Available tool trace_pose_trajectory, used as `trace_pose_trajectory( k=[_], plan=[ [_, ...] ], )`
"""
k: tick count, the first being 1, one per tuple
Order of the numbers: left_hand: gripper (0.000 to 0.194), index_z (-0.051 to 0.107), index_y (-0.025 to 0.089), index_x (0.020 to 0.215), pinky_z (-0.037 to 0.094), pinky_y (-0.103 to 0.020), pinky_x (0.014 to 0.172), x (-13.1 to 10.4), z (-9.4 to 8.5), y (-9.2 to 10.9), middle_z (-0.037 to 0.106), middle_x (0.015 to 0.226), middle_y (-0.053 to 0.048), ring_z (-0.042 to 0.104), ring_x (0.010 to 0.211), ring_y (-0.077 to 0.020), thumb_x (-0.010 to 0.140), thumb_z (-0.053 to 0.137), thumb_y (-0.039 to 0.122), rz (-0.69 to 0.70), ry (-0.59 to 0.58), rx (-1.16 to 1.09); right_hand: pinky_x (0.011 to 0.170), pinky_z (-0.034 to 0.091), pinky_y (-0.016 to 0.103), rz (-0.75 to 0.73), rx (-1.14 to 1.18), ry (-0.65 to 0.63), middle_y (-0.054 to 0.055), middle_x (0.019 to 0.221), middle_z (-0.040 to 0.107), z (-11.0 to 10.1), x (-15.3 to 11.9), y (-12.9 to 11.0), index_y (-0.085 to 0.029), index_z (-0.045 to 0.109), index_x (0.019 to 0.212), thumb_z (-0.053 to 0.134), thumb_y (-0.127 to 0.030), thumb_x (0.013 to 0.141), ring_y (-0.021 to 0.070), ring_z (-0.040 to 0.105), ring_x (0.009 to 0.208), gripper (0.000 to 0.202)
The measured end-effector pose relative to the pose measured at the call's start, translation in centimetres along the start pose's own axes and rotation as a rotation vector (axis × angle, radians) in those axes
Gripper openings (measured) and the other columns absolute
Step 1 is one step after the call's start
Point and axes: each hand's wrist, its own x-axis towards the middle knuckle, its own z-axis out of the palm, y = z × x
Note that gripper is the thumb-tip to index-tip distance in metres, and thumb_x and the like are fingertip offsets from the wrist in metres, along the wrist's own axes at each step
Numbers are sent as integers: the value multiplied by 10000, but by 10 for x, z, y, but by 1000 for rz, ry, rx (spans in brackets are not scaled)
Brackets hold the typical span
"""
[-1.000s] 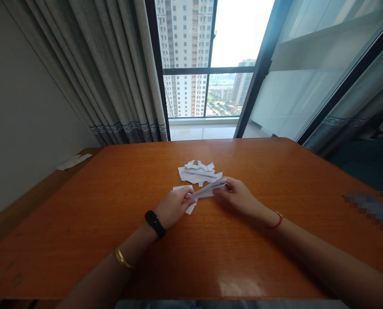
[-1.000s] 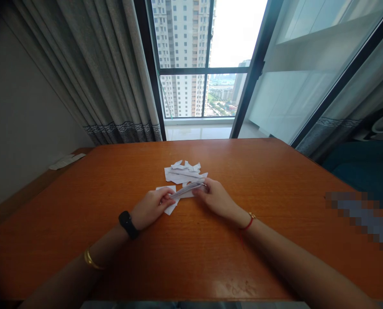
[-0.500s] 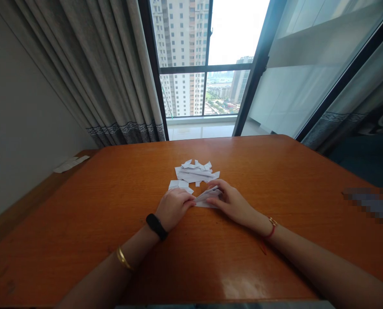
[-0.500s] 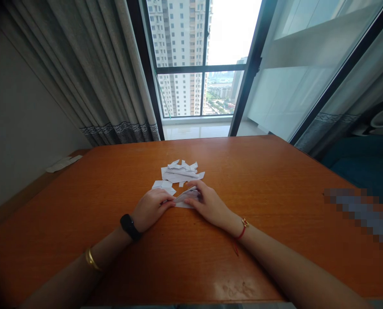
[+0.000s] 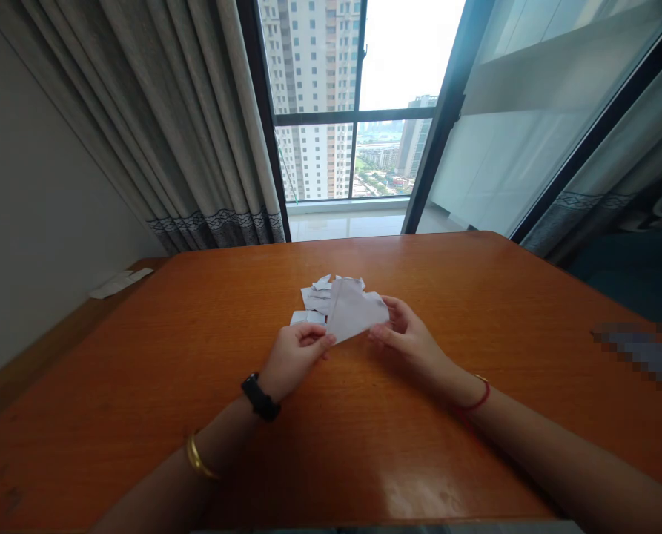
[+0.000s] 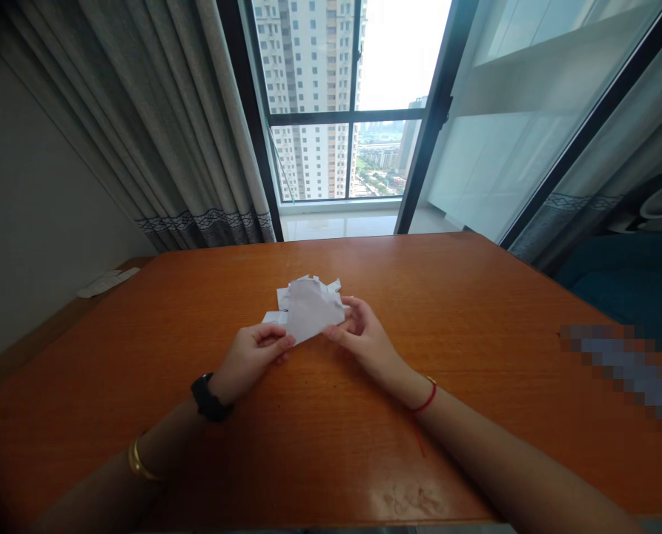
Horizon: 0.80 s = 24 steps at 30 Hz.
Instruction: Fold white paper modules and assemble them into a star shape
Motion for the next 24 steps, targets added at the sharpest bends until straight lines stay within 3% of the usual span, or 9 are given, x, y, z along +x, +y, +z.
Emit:
trace_pose_trajectory(
  k=[3, 5, 7, 10, 12, 14, 17, 20, 24],
  plan=[
    [350, 622, 136, 750, 438, -240, 545, -4, 6, 0, 620, 573, -7, 560, 528, -126, 690, 729, 464, -120, -120, -196, 675, 465, 281, 41, 28, -174, 28, 838, 614, 13, -9, -3, -185, 558, 945, 656, -534, 766, 150, 560, 734, 404],
    [380, 616, 131, 743, 430, -231, 541, -7, 10, -1, 613, 582, -8, 555, 535, -119, 669, 746, 480, -145, -205, -213, 684, 465, 280, 82, -38, -189, 29, 770, 616, 20, -15, -4, -170, 580, 827, 543, -555, 850, 149, 554, 728, 388],
    [402, 619, 133, 822, 431, -225, 561, -8, 11, -1, 624, 667, -10, 559, 578, -116, 661, 761, 472, -95, -197, -210, 602, 457, 264, 166, -57, -187, 27, 693, 602, 24, -20, -4, -156, 568, 737, 469, -582, 881, 131, 538, 627, 460],
    [528, 595, 149, 1052, 464, -247, 666, -7, 7, 0, 647, 865, -41, 588, 707, -136, 673, 765, 474, 50, -170, -247, 495, 458, 261, 265, 94, -305, 42, 687, 623, 25, -23, -7, -140, 571, 828, 460, -621, 863, 133, 570, 527, 495],
    [549, 599, 144, 1099, 473, -288, 777, -6, 3, 2, 661, 942, -73, 607, 809, -171, 713, 723, 514, 97, -265, -281, 449, 461, 261, 315, 204, -463, 58, 687, 638, 27, -24, -11, -129, 569, 874, 449, -641, 856, 155, 607, 516, 526],
    [520, 646, 127, 1044, 459, -328, 855, -6, 0, 2, 679, 957, -96, 614, 881, -211, 747, 672, 553, 91, -373, -303, 411, 419, 229, 325, 225, -574, 47, 608, 613, 28, -25, -16, -118, 578, 801, 426, -656, 860, 140, 589, 478, 562],
    [523, 688, 123, 994, 454, -349, 873, -6, -1, 0, 700, 930, -99, 624, 922, -252, 726, 681, 572, 56, -440, -362, 411, 332, 198, 246, 153, -597, 5, 486, 524, 29, -27, -21, -117, 568, 667, 391, -647, 884, 79, 479, 412, 599],
    [614, 681, 136, 1086, 447, -363, 907, -8, -1, -1, 709, 943, -104, 630, 969, -276, 675, 712, 591, 27, -537, -398, 395, 284, 195, 265, 187, -643, -32, 490, 499, 28, -30, -20, -137, 550, 773, 412, -653, 874, 63, 406, 390, 543],
    [824, 533, 187, 1318, 444, -423, 944, -14, 1, 1, 635, 1188, -162, 606, 1084, -320, 625, 758, 572, -45, -768, -465, 392, 287, 192, 297, 220, -784, -44, 529, 511, 29, -35, -15, -152, 538, 896, 424, -648, 872, 67, 408, 400, 509]
  ],
)
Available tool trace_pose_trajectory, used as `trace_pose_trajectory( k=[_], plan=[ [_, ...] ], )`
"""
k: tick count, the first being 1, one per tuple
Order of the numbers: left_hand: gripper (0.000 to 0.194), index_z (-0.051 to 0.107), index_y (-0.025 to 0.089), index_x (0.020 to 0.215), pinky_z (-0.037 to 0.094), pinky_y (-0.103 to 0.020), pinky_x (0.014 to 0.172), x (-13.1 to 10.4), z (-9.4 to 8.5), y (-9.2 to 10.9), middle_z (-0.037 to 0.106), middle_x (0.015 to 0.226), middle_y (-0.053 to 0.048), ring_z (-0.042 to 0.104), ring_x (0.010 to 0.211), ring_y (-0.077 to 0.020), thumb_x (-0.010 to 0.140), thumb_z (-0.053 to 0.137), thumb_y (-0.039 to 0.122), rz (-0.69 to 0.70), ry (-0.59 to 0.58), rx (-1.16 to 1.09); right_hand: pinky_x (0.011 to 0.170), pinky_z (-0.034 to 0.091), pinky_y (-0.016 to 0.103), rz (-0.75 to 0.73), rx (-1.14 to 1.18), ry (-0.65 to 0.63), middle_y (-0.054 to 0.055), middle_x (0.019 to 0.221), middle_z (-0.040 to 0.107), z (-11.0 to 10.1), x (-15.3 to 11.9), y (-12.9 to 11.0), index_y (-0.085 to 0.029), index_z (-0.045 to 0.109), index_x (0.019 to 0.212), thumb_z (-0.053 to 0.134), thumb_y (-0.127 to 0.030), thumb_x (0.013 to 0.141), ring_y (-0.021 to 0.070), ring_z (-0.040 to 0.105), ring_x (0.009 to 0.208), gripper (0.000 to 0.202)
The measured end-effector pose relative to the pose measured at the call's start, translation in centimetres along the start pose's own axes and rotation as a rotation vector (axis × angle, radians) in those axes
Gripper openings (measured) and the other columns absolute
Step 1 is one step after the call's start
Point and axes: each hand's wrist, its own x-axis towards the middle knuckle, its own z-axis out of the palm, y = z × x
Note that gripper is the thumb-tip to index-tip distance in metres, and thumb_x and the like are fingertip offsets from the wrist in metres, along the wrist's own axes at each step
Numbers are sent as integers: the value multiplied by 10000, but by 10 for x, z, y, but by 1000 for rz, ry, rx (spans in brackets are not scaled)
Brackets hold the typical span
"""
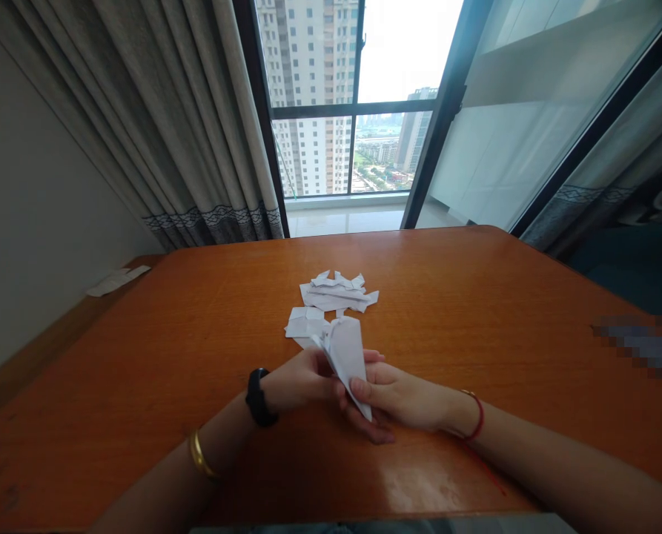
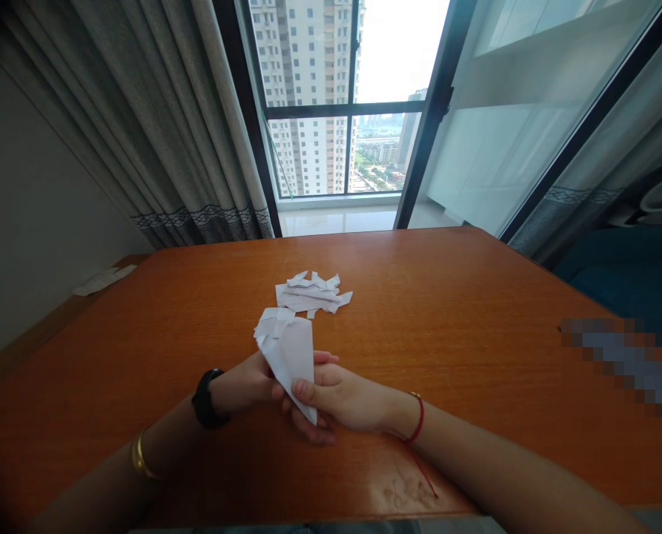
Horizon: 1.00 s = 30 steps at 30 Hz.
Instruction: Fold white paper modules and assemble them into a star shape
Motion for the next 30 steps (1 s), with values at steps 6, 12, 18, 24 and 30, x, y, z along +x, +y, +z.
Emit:
trace_pose_trajectory(
  k=[6, 12, 18, 24, 30],
  plan=[
    [816, 484, 231, 1308, 538, -422, 767, -1, 21, -2, 638, 1101, -131, 679, 858, -289, 600, 820, 457, 33, 77, -194, 422, 280, 205, -46, -153, 179, -42, 484, 442, 5, 3, 0, -167, 475, 636, 375, -640, 896, 60, 361, 417, 549],
    [454, 589, 203, 1093, 528, -310, 738, 2, 29, 4, 607, 900, -52, 606, 935, -226, 667, 736, 257, 164, 399, -301, 410, 309, 206, 27, -114, 134, -17, 468, 493, 4, 6, 8, -152, 541, 627, 361, -665, 884, 73, 417, 397, 602],
    [298, 634, 155, 905, 483, -343, 842, 10, 21, 1, 657, 913, -77, 607, 920, -227, 748, 673, 406, 166, 538, -80, 371, 276, 192, -33, -92, 407, -40, 484, 525, 1, 7, 20, -166, 511, 719, 417, -624, 886, 65, 429, 352, 496],
    [367, 658, 132, 694, 464, -280, 721, 10, 14, -6, 663, 710, -33, 584, 722, -175, 833, 571, 461, 123, 632, 397, 410, 337, 195, -63, -170, 585, -16, 644, 606, -1, 8, 15, -173, 491, 799, 442, -568, 902, 68, 498, 415, 411],
    [369, 678, 120, 739, 492, -300, 737, 8, 12, -2, 695, 771, -65, 626, 755, -190, 765, 660, 488, 74, 594, 44, 421, 340, 191, -55, -154, 508, -4, 665, 639, -6, 2, 4, -167, 486, 800, 554, -507, 867, 73, 530, 437, 353]
  ],
)
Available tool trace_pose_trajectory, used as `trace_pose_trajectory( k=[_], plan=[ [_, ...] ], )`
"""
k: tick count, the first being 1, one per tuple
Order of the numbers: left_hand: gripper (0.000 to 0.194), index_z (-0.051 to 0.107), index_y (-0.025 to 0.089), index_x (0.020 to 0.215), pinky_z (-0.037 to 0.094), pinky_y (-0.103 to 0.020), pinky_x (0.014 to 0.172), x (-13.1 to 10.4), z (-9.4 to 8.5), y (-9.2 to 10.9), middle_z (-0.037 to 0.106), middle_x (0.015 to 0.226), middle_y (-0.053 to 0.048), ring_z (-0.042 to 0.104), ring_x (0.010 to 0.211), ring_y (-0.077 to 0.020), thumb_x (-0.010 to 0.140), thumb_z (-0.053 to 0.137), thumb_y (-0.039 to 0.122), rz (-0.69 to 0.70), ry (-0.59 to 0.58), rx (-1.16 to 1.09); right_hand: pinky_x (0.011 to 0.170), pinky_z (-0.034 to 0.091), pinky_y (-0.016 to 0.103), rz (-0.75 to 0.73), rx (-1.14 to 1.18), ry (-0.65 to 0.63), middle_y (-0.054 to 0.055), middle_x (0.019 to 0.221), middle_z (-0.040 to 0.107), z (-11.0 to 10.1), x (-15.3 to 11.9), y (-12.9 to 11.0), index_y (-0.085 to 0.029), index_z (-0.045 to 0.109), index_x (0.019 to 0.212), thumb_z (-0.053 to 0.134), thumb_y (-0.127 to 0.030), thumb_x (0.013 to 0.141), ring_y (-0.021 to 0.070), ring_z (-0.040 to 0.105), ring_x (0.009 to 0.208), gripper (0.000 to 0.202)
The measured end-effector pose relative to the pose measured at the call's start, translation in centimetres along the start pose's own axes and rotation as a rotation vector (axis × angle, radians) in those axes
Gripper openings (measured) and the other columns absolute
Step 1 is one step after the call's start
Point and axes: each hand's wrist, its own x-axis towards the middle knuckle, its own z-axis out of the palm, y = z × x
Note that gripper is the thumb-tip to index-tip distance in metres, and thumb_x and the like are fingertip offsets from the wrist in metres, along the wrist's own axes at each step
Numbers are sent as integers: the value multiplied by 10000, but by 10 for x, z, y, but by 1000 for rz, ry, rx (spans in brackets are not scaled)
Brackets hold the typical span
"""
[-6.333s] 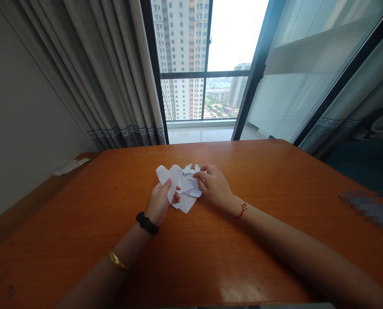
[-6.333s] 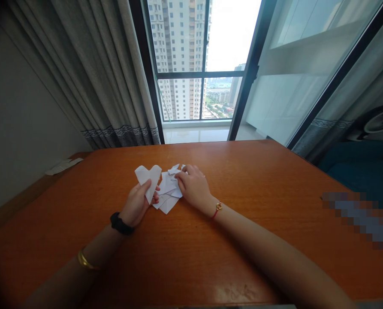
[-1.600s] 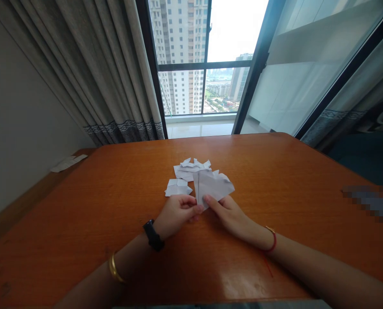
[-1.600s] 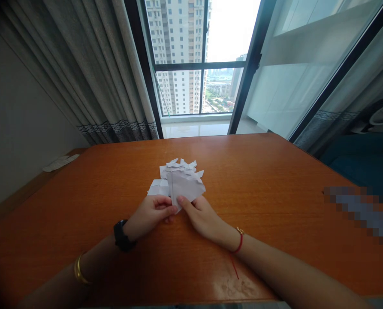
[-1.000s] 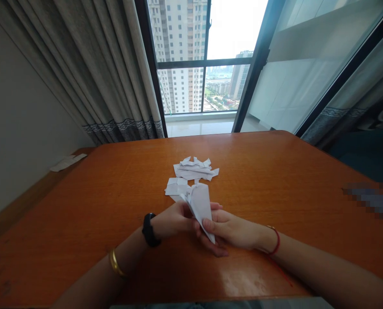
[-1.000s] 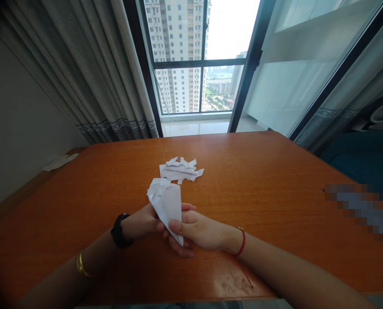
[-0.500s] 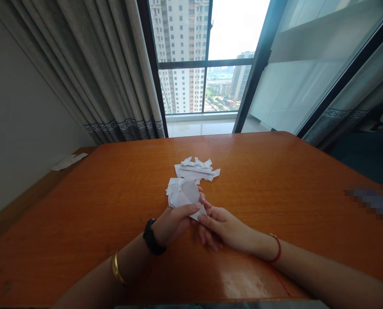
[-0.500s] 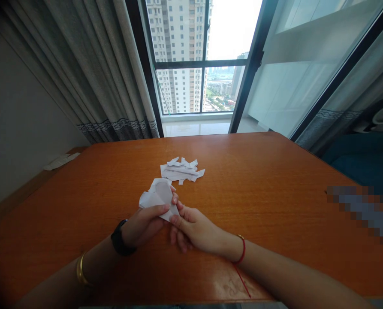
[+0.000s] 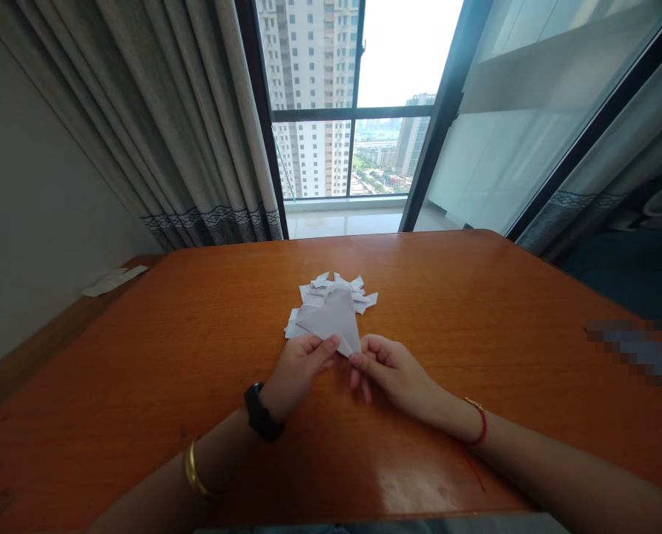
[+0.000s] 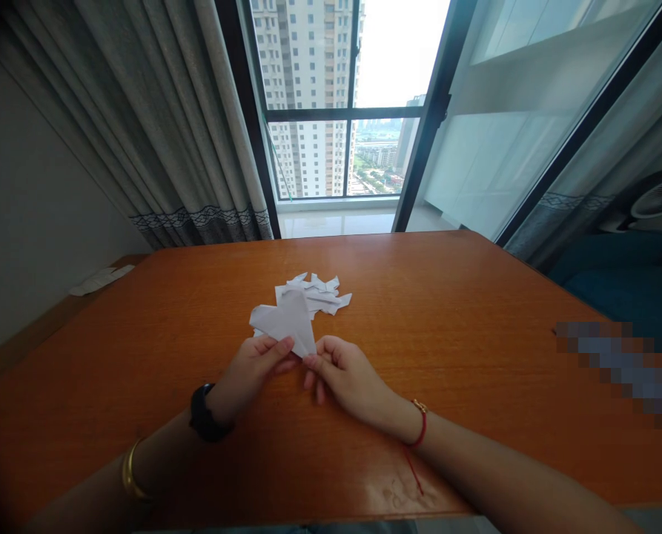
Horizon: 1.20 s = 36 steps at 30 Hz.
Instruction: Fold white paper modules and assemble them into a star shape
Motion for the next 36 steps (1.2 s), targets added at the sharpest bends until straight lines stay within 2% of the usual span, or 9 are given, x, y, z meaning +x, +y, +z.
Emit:
trace_pose_trajectory(
  k=[4, 12, 19, 22, 25, 29, 32, 36],
  plan=[
    [389, 692, 83, 802, 506, -325, 768, -1, 3, 2, 708, 819, -114, 647, 789, -206, 765, 679, 469, -33, -78, -180, 421, 334, 183, -42, 41, -80, 19, 686, 669, -2, -2, 2, -164, 472, 793, 538, -500, 881, 81, 573, 456, 353],
    [417, 707, 106, 746, 515, -324, 817, 3, 0, -3, 717, 782, -66, 649, 777, -193, 724, 696, 522, 20, -8, -3, 357, 320, 174, 36, 85, -41, 6, 635, 658, 1, 2, 11, -169, 465, 858, 526, -575, 854, 100, 584, 427, 411],
    [428, 689, 109, 725, 530, -331, 808, 4, -7, -3, 714, 770, -60, 652, 784, -194, 698, 706, 536, -24, -4, 48, 357, 303, 175, 55, 107, -97, 15, 660, 663, -1, 2, 11, -171, 464, 872, 515, -579, 859, 106, 595, 437, 411],
    [421, 680, 112, 694, 541, -279, 688, 4, -6, -4, 705, 739, -60, 647, 722, -171, 699, 700, 532, -41, 67, 135, 382, 316, 184, 17, 53, -41, 8, 662, 651, 2, 1, 12, -177, 462, 846, 505, -548, 880, 98, 581, 447, 376],
    [419, 651, 116, 659, 513, -236, 563, 3, -3, -3, 681, 657, -48, 614, 577, -127, 739, 658, 528, -38, 103, 206, 438, 366, 212, -10, -53, 5, 10, 695, 642, 3, -1, 11, -181, 470, 828, 478, -519, 906, 98, 565, 475, 347],
    [405, 616, 121, 645, 494, -223, 526, 2, 0, -1, 668, 605, -43, 595, 505, -109, 765, 631, 507, -49, 66, 221, 591, 431, 258, -93, -355, 142, 27, 790, 629, -4, -2, 3, -178, 537, 884, 506, -462, 908, 132, 566, 648, 287],
    [380, 614, 120, 668, 485, -219, 508, 0, 2, -2, 659, 586, -38, 605, 502, -115, 767, 630, 486, -98, -3, 225, 712, 444, 277, -195, -363, 219, 43, 922, 632, -11, -1, -2, -182, 547, 1005, 473, -433, 930, 156, 562, 798, 272],
    [312, 595, 136, 696, 489, -222, 500, -2, 5, -6, 649, 561, -18, 618, 500, -125, 797, 610, 431, -121, -28, 235, 668, 424, 276, -194, -400, 211, 36, 829, 613, -12, -1, 3, -178, 540, 884, 383, -430, 964, 152, 535, 725, 307]
  ],
)
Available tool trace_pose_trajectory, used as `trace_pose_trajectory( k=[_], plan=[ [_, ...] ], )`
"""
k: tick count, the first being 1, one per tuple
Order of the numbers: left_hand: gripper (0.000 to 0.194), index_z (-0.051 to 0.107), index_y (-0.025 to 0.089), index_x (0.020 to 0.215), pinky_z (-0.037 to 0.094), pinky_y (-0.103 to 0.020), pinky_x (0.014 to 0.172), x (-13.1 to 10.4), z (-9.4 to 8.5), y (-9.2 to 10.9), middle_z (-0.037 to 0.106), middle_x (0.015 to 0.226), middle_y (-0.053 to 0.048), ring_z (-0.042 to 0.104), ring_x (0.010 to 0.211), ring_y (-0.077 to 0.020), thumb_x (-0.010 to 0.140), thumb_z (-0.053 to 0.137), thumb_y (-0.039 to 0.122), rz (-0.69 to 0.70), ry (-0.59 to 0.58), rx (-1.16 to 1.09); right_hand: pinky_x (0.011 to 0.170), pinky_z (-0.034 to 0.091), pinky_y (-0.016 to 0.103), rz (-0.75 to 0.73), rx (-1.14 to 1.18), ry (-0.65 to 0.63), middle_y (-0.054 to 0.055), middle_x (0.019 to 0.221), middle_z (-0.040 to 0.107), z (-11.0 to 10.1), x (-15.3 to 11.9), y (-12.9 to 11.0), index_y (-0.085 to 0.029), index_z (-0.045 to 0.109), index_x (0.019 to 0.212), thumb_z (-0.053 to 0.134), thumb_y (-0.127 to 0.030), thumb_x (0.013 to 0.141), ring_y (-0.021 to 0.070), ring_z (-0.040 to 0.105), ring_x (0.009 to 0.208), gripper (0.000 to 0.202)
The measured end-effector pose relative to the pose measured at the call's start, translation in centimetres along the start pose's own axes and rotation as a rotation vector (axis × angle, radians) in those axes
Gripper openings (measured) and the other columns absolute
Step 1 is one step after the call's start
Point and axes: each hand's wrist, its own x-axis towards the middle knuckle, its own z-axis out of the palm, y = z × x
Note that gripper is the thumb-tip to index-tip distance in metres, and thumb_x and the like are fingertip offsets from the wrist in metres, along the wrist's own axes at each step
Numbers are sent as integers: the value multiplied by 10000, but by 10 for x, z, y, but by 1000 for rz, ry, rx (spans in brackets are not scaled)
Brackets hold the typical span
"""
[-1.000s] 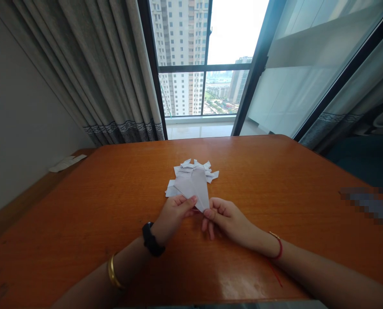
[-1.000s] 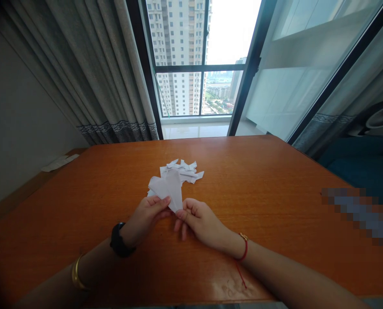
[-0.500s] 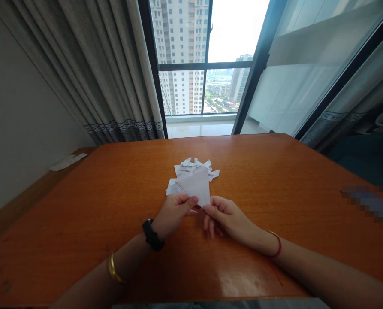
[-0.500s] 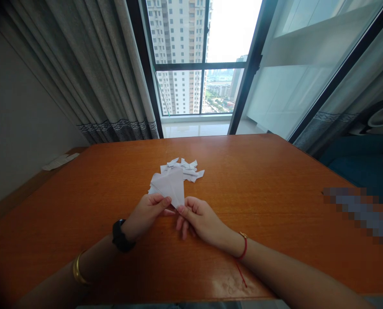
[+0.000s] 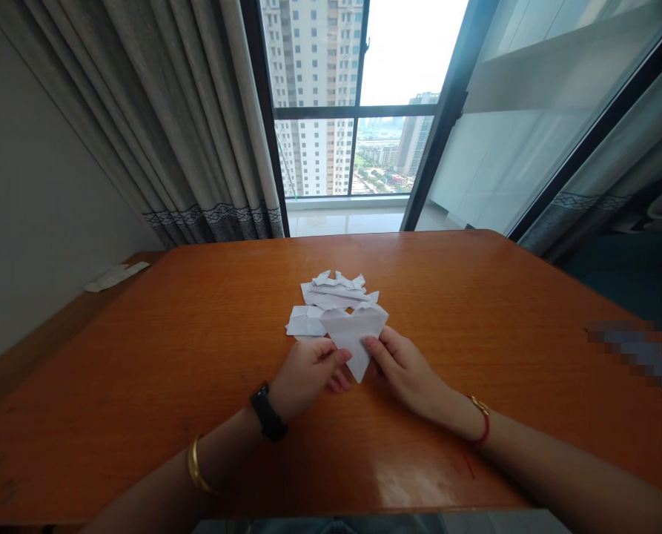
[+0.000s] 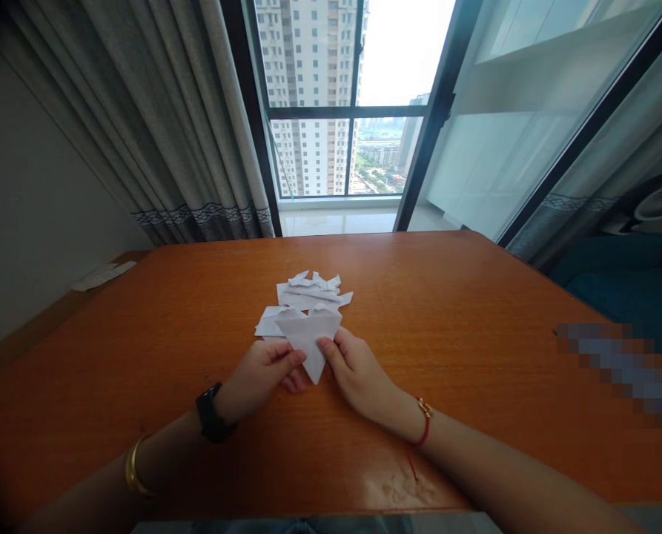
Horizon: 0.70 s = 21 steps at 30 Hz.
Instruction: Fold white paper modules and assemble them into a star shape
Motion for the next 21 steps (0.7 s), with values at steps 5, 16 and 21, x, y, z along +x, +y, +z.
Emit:
trace_pose_trajectory(
  k=[5, 16, 21],
  plan=[
    [253, 598, 146, 706, 530, -243, 573, 0, 1, -1, 682, 635, -30, 656, 581, -143, 827, 589, 368, 47, 14, 95, 663, 408, 284, -47, -119, 18, 40, 810, 582, 8, -3, 4, -188, 491, 872, 320, -375, 986, 157, 512, 701, 278],
    [367, 526, 141, 780, 514, -231, 546, 1, -2, -2, 663, 598, -37, 649, 554, -138, 830, 568, 503, 21, -69, 25, 679, 407, 283, -80, -110, -40, 36, 815, 578, 7, -2, 0, -186, 489, 869, 322, -390, 984, 150, 509, 706, 288],
    [437, 539, 133, 794, 482, -219, 523, 2, -9, 2, 649, 577, -34, 616, 516, -125, 793, 581, 568, 10, -170, -5, 557, 386, 254, 67, 74, -67, -19, 646, 517, 0, 3, -4, -186, 489, 807, 424, -461, 937, 123, 471, 585, 311]
  ],
)
